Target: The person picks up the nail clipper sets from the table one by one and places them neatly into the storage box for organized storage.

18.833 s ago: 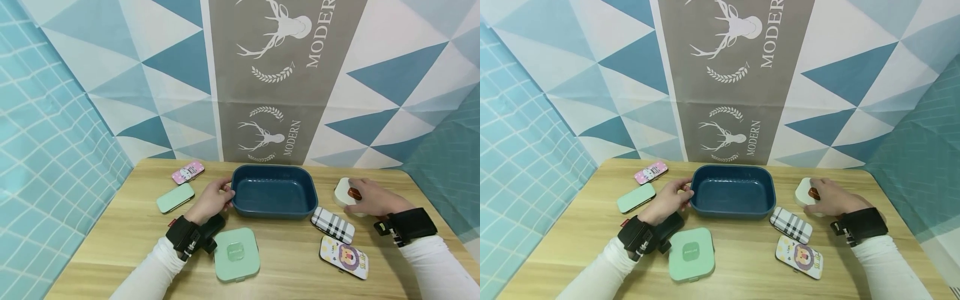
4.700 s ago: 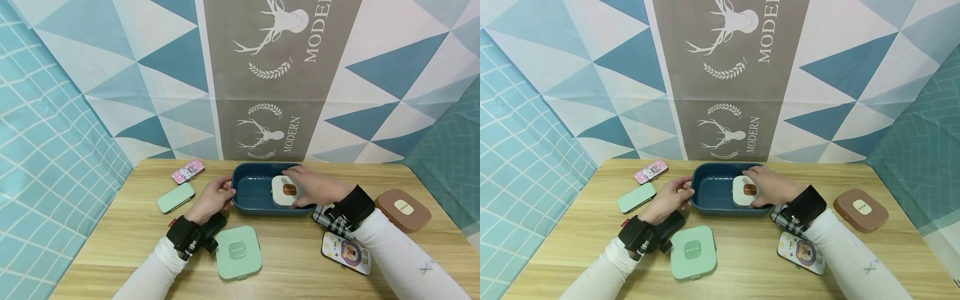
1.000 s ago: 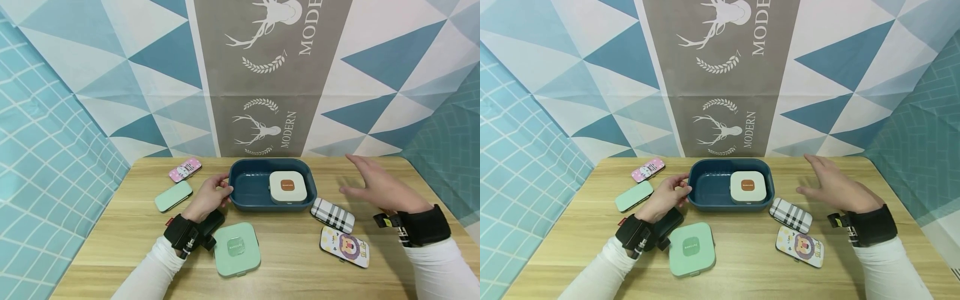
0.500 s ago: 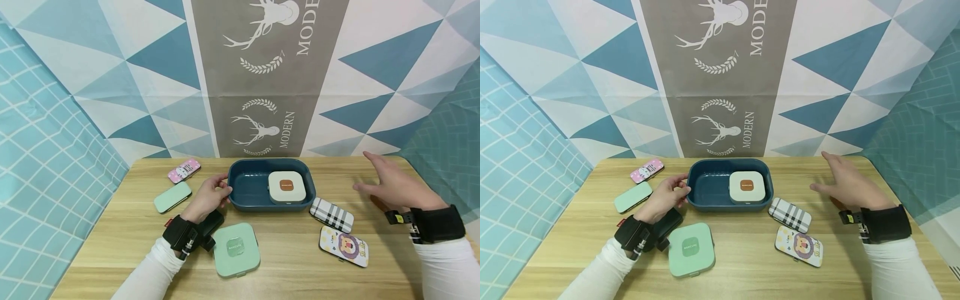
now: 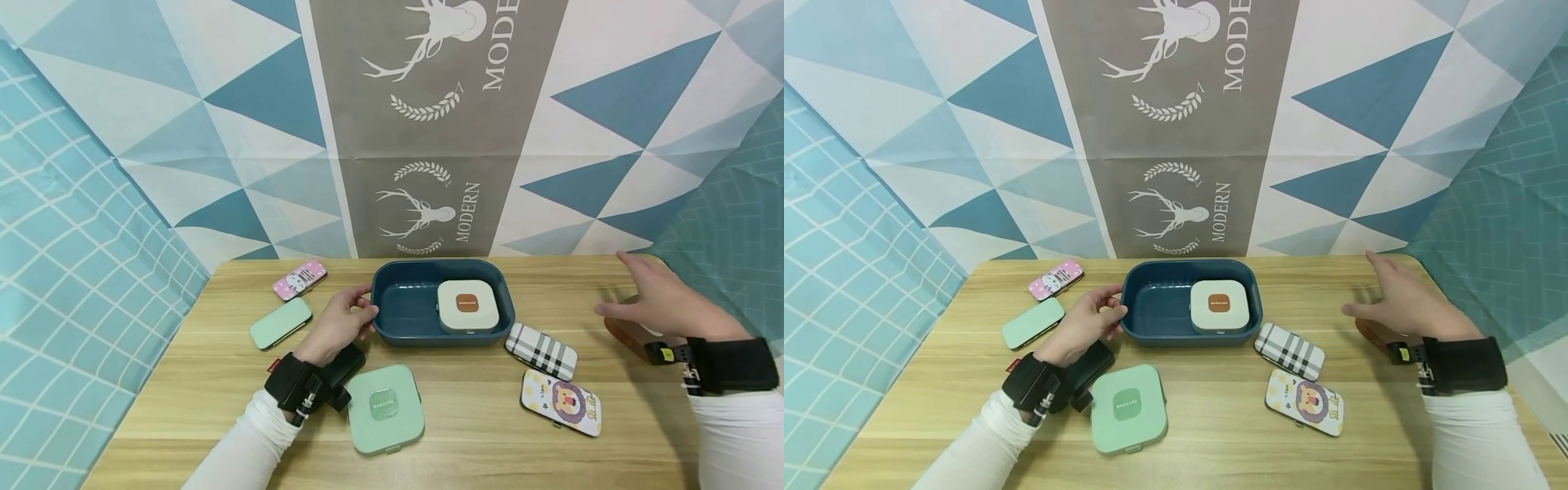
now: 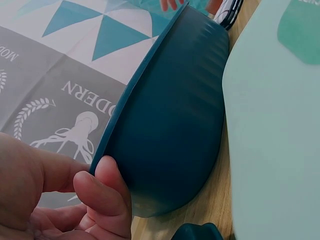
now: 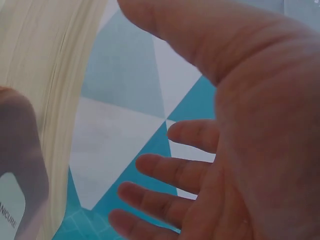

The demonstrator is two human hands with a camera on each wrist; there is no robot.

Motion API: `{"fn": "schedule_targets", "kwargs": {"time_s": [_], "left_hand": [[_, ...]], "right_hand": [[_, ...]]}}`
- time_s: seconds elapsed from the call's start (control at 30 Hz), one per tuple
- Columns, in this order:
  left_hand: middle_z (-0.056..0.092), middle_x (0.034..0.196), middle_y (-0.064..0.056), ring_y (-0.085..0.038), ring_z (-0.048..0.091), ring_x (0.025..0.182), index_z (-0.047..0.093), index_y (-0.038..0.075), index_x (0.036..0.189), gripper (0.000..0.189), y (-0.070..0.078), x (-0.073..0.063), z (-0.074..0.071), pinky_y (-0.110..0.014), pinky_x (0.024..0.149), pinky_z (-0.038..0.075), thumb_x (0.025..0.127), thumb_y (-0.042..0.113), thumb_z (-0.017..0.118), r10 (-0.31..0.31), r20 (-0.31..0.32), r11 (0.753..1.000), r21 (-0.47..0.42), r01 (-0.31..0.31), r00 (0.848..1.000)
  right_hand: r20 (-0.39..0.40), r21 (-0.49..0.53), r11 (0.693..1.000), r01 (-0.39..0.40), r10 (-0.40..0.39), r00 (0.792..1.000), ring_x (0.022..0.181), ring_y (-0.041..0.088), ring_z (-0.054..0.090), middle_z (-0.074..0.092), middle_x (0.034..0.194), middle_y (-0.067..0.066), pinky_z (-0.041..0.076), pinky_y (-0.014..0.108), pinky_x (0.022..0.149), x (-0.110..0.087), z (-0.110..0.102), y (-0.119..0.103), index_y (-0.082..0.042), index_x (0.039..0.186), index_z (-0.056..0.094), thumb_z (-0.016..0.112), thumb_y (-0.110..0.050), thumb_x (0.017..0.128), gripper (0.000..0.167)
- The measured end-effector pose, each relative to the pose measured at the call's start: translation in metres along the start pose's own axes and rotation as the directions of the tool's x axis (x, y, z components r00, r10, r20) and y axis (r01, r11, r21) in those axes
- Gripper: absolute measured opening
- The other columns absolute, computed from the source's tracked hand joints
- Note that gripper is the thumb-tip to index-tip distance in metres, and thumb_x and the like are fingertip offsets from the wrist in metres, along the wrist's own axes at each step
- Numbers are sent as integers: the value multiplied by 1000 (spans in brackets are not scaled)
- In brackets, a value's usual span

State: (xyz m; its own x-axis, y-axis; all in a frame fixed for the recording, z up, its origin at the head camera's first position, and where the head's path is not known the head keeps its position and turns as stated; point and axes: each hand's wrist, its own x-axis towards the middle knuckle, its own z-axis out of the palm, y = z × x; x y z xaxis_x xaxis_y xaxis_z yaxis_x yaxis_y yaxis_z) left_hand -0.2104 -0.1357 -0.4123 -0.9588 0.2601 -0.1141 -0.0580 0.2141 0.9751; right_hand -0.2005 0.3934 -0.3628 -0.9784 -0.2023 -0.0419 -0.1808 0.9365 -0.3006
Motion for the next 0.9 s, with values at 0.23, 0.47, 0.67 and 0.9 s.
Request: {"fn": "schedule_targets", "kwargs": {"time_s": [0.23, 0.47, 0.67, 0.9], "left_hand": [[53, 103, -12, -25, 64, 72, 43, -5, 157, 52, 1, 0, 0, -24, 57, 49, 107, 0, 57, -5, -4, 1000, -13, 4, 1000], [53, 103, -12, -27, 64, 73, 43, -3, 157, 53, 3, 0, 1, -24, 57, 49, 107, 0, 58, -15, -10, 1000, -18, 15, 1000], [53, 102, -12, -27, 64, 73, 43, -3, 157, 53, 2, 0, 1, -24, 57, 49, 107, -1, 57, -5, -8, 1000, -14, 5, 1000], [53, 101, -12, -28, 64, 74, 44, -3, 157, 52, 3, -1, 1, -24, 57, 49, 107, 0, 57, -4, -7, 1000, -15, 4, 1000]], "right_hand": [[12, 5, 1000, -27, 27, 1000, 138, 69, 22, 19, 153, 50, 34, 82, 100, -1, 2, 13, 18, 160, 8, 87, -47, 87, 126], [64, -1, 997, -72, 72, 995, 131, 73, 25, 13, 151, 53, 35, 83, 98, -5, 5, 23, 22, 158, 5, 88, -47, 87, 129], [110, -30, 995, -97, 100, 989, 128, 75, 25, 17, 144, 58, 35, 83, 97, -4, 9, 31, 28, 153, 5, 85, -50, 88, 129], [126, -51, 995, -89, 94, 988, 128, 75, 28, 25, 139, 60, 39, 81, 97, -3, 18, 44, 33, 148, 13, 88, -50, 83, 129]]}}
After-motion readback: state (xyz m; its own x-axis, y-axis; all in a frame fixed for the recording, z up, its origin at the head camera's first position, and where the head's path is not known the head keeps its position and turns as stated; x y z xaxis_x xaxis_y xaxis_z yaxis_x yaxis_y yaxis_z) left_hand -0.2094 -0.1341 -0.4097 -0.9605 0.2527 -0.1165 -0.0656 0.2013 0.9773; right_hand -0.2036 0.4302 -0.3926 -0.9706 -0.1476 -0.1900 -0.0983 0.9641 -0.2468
